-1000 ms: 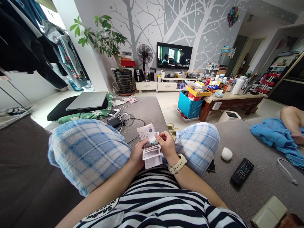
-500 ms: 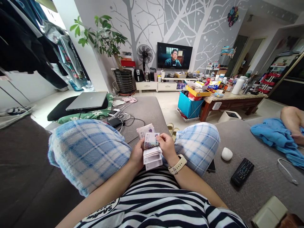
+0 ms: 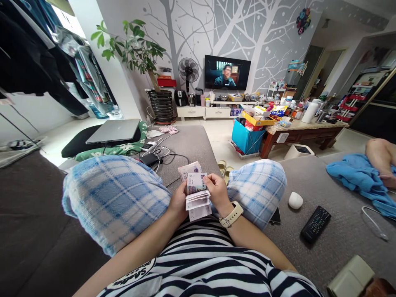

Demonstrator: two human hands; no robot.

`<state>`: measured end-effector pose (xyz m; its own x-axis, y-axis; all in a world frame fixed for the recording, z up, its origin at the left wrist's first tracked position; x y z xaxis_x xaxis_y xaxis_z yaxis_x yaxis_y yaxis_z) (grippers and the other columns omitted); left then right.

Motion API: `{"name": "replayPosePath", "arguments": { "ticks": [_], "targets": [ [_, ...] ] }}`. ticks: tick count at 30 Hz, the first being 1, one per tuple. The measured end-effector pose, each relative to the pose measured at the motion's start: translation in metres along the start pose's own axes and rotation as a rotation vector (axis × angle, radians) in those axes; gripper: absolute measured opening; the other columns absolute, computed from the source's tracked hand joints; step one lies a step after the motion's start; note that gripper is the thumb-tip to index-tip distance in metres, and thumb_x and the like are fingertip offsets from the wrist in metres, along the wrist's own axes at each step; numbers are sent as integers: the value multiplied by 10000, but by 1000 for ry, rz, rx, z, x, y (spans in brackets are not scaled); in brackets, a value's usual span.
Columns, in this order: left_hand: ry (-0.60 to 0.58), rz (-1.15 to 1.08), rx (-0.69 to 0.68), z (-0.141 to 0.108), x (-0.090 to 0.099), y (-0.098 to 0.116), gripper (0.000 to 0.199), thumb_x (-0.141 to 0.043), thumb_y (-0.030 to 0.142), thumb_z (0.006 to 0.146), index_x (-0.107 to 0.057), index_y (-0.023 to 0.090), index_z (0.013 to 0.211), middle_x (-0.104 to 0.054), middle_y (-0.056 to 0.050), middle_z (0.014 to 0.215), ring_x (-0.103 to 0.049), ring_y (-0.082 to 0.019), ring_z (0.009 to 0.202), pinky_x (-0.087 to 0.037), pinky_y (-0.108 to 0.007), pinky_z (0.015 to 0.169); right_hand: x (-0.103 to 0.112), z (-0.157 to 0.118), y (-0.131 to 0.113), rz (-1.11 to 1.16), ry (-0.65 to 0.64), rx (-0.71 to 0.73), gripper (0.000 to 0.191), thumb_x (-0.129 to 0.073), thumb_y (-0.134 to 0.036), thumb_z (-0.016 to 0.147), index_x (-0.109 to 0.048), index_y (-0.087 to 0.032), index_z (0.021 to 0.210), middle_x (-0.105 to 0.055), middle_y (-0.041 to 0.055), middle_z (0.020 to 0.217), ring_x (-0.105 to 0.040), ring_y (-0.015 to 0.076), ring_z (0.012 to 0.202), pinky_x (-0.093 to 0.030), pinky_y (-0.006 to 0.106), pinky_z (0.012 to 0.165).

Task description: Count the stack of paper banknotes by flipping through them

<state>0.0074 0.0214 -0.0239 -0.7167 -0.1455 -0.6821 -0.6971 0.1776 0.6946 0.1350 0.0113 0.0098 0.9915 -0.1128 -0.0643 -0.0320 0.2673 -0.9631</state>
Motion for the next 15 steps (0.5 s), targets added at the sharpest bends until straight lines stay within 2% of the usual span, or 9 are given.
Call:
{"name": "replayPosePath", "arguments": {
  "ticks": [15],
  "targets": [
    [43,12,1,0,1,0,198,-568,248,868,-703,107,898,-768,-97,836,-723,-215,720,-563,-324,739,-1,-1,-2,12,12,-12,312,-684,-482,754,-637,-180,694,-563,-12,614,-453,130,580,-371,267,556]
  ]
}}
Point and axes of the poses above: each hand's wrist, its own z-axis towards the middle knuckle, its own x-axis out of the back of the hand, y = z × x, the point moved 4 cm from there along z, towards the middle knuckle
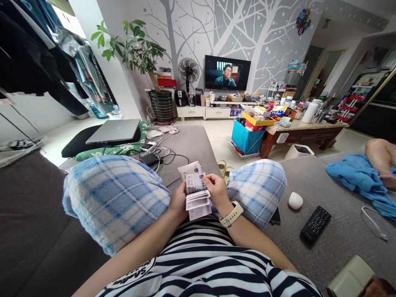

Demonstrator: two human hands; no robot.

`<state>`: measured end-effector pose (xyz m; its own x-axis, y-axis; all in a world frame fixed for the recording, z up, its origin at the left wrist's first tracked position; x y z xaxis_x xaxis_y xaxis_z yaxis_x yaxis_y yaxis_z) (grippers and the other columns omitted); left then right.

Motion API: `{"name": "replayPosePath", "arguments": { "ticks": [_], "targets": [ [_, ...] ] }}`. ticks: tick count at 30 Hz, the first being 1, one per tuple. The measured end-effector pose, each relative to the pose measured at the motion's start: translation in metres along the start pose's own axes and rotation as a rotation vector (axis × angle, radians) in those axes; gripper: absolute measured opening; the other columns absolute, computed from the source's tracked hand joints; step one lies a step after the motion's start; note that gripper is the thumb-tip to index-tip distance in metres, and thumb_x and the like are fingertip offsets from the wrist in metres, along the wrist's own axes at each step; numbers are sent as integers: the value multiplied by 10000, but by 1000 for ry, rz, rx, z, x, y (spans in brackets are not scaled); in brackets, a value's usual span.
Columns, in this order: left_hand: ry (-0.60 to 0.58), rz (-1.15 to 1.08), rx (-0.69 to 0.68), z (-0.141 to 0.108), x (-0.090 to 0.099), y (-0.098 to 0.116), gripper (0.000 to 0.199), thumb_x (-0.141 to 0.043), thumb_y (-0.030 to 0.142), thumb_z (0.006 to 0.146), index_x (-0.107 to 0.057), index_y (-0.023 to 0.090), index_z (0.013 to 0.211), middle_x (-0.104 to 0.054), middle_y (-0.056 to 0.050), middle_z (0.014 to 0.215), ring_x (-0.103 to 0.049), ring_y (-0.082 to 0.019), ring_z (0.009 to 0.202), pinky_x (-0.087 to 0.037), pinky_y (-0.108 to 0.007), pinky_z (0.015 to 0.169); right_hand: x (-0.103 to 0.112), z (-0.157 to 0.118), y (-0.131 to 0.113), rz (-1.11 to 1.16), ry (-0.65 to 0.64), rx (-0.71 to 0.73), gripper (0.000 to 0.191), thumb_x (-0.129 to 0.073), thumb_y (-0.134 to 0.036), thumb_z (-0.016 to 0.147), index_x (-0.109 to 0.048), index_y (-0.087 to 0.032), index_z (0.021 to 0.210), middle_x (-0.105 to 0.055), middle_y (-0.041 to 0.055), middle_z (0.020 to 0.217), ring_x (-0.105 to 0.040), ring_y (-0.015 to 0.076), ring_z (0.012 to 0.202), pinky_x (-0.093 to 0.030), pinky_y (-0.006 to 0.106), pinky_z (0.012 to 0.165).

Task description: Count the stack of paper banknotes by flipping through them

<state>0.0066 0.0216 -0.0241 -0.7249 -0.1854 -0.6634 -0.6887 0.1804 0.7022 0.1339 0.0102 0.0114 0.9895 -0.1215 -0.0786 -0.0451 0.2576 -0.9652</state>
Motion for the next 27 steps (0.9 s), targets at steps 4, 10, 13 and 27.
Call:
{"name": "replayPosePath", "arguments": {
  "ticks": [4,10,13,27],
  "targets": [
    [-16,13,4,1,0,0,195,-584,260,860,-707,113,889,-765,-89,829,-720,-210,718,-560,-312,733,-1,-1,0,56,3,-27,293,-729,-459,708,-639,-180,695,-586,-13,611,-472,127,570,-392,266,555],
    [-53,39,-7,2,2,0,209,-595,261,854,-712,108,933,-766,-96,859,-730,-219,785,-563,-324,782,-2,-2,-2,79,10,-40,307,-777,-449,663,-628,-182,686,-596,-14,617,-479,124,572,-409,264,550],
    [-45,42,-13,0,0,2,206,-570,242,865,-715,107,922,-768,-101,875,-731,-220,810,-561,-332,813,-2,-2,-3,65,14,-37,317,-774,-460,670,-620,-183,670,-577,-19,600,-463,119,562,-394,261,542],
    [-39,42,-17,0,0,1,201,-605,269,827,-714,111,885,-766,-96,840,-722,-214,732,-550,-311,738,0,-2,-1,-10,-4,2,309,-721,-481,738,-658,-182,693,-610,-2,623,-500,138,579,-403,275,571]
  ]
}}
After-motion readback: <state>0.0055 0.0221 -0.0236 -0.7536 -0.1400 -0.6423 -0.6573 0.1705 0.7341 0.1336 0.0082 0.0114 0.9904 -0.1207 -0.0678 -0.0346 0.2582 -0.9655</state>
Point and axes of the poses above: each hand's wrist, its own z-axis towards the middle knuckle, its own x-axis out of the back of the hand, y = z × x, the point moved 4 cm from there along z, towards the middle knuckle
